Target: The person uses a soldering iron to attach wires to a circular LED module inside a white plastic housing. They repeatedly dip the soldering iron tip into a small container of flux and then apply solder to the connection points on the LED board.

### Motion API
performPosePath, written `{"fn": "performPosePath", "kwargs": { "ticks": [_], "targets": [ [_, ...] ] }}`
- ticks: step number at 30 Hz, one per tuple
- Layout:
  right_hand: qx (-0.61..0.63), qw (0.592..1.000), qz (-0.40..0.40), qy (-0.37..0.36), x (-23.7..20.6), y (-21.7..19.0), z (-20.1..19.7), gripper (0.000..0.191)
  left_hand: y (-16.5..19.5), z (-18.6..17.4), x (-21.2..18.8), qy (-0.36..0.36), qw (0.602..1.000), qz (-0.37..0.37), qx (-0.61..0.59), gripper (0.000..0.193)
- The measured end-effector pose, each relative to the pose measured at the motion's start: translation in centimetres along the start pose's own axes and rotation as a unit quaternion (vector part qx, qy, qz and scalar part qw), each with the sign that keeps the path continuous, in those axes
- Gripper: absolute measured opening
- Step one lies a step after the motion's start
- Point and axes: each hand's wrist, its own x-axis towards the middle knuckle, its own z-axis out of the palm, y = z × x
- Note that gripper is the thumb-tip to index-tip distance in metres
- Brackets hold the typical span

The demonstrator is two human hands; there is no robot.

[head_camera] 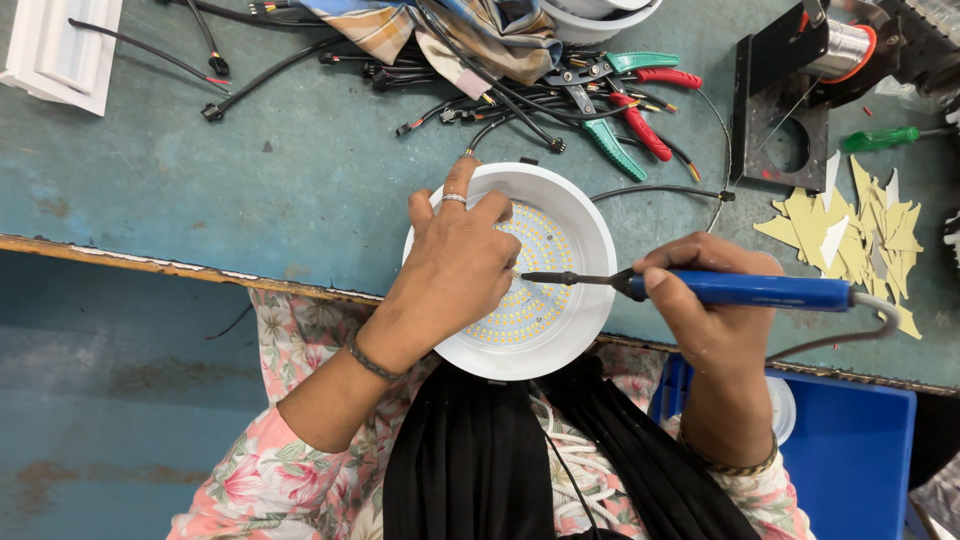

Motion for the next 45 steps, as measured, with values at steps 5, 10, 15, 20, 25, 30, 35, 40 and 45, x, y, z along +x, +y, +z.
{"fn": "performPosePath", "kwargs": {
  "ticks": [5, 10, 15, 20, 25, 30, 35, 40, 45],
  "targets": [
    [-0.006, 1.000, 0.025, 0.012, -0.3, 0.7, -0.4, 0.015, -0.2, 0.4, -0.1, -0.008, 1.000, -0.006, -0.004, 0.006],
    [0.007, 1.000, 0.007, 0.003, -0.2, 0.8, -0.2, 0.015, -0.2, 0.4, 0.0, -0.006, 1.000, -0.004, -0.002, 0.007],
    [-0.007, 1.000, 0.016, 0.009, -0.2, 0.6, -0.3, 0.015, -0.2, 0.4, 0.0, -0.006, 1.000, -0.002, -0.001, 0.007],
    [0.008, 1.000, 0.004, -0.007, -0.1, 0.7, 0.1, 0.013, -0.2, 0.6, -0.1, 0.019, 1.000, 0.006, 0.011, 0.006],
    [0.014, 1.000, 0.011, -0.005, 0.0, 0.7, 0.3, 0.012, -0.2, 0.7, -0.1, 0.017, 1.000, 0.006, 0.011, 0.005],
    [0.008, 1.000, 0.013, -0.004, 0.2, 0.6, 0.4, 0.012, -0.1, 0.7, 0.1, 0.014, 1.000, 0.007, 0.018, 0.004],
    [0.004, 1.000, 0.027, 0.001, 0.5, 0.3, 0.5, 0.013, -0.1, 0.6, 0.1, 0.008, 1.000, 0.006, 0.012, 0.005],
    [0.026, 0.999, 0.029, 0.004, 0.6, 0.3, 0.7, 0.013, 0.0, 0.6, 0.0, 0.010, 1.000, 0.010, 0.017, 0.006],
    [0.025, 0.999, 0.023, -0.004, 0.2, 0.2, 0.5, 0.013, 0.2, 0.9, -0.1, 0.010, 1.000, 0.009, 0.023, 0.005]
  ]
}}
